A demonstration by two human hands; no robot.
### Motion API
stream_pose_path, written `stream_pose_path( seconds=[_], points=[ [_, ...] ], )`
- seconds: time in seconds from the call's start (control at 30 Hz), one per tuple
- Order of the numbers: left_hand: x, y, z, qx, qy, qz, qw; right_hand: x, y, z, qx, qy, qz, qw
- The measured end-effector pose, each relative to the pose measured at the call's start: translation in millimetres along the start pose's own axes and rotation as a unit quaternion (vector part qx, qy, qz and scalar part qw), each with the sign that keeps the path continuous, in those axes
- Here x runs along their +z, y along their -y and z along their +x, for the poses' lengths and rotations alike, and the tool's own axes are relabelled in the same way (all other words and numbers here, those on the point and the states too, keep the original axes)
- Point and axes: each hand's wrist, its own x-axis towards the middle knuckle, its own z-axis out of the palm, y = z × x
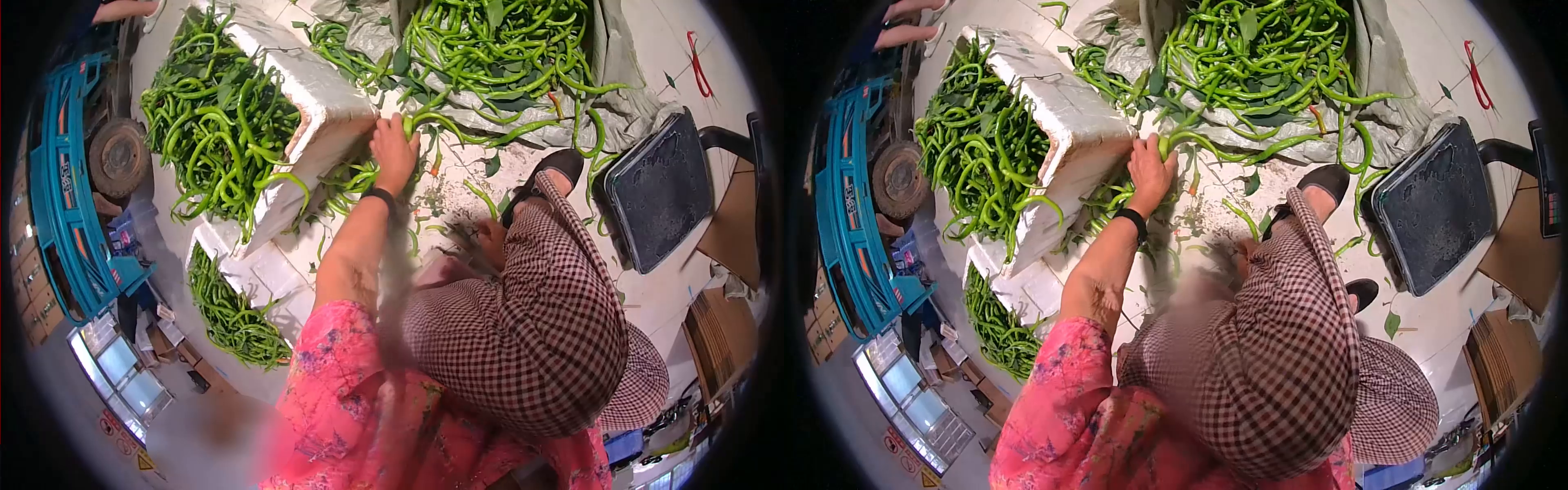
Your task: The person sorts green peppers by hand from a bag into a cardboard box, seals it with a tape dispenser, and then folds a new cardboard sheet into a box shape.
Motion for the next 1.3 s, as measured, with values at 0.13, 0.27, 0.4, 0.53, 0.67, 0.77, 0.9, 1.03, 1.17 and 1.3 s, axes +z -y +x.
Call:
stream_pose_path(
  seconds=[0.13, 0.27, 0.4, 0.53, 0.67, 0.77, 0.9, 1.03, 1.17, 1.3],
  points=[
    [7.0, 10.3, -22.8, -0.033, 0.011, -0.031, 0.999, -10.4, 24.7, -1.9, 0.02, 0.03, -0.043, 0.998],
    [-24.2, 28.5, -56.1, -0.104, 0.082, -0.17, 0.976, -5.4, 47.5, -2.7, 0.031, 0.082, 0.032, 0.996],
    [-72.7, 19.6, -81.2, -0.217, 0.273, -0.409, 0.843, -13.6, 116.9, 2.6, 0.068, 0.13, 0.211, 0.966],
    [-89.7, 5.4, -96.4, -0.302, 0.267, -0.539, 0.739, -26.0, 161.3, 20.1, 0.184, 0.182, 0.376, 0.889],
    [-93.5, -6.7, -107.3, -0.276, 0.315, -0.479, 0.772, -36.0, 197.7, 28.5, 0.123, 0.157, 0.403, 0.893],
    [-89.1, -8.9, -114.6, -0.274, 0.31, -0.455, 0.788, -29.1, 197.9, 33.9, 0.127, 0.157, 0.421, 0.884],
    [-97.8, -14.6, -120.5, -0.242, 0.381, -0.46, 0.764, -17.6, 182.3, 51.8, 0.148, 0.251, 0.471, 0.833],
    [-99.3, -9.6, -134.5, -0.243, 0.405, -0.451, 0.757, -17.6, 177.5, 50.3, 0.14, 0.269, 0.501, 0.811],
    [-97.8, -8.1, -153.0, -0.098, 0.339, -0.4, 0.845, -6.7, 187.3, 48.9, 0.158, 0.275, 0.484, 0.816],
    [-77.2, 63.1, -182.5, -0.133, 0.12, -0.248, 0.952, -7.6, 189.4, 51.8, 0.128, 0.157, 0.421, 0.884]
  ],
)
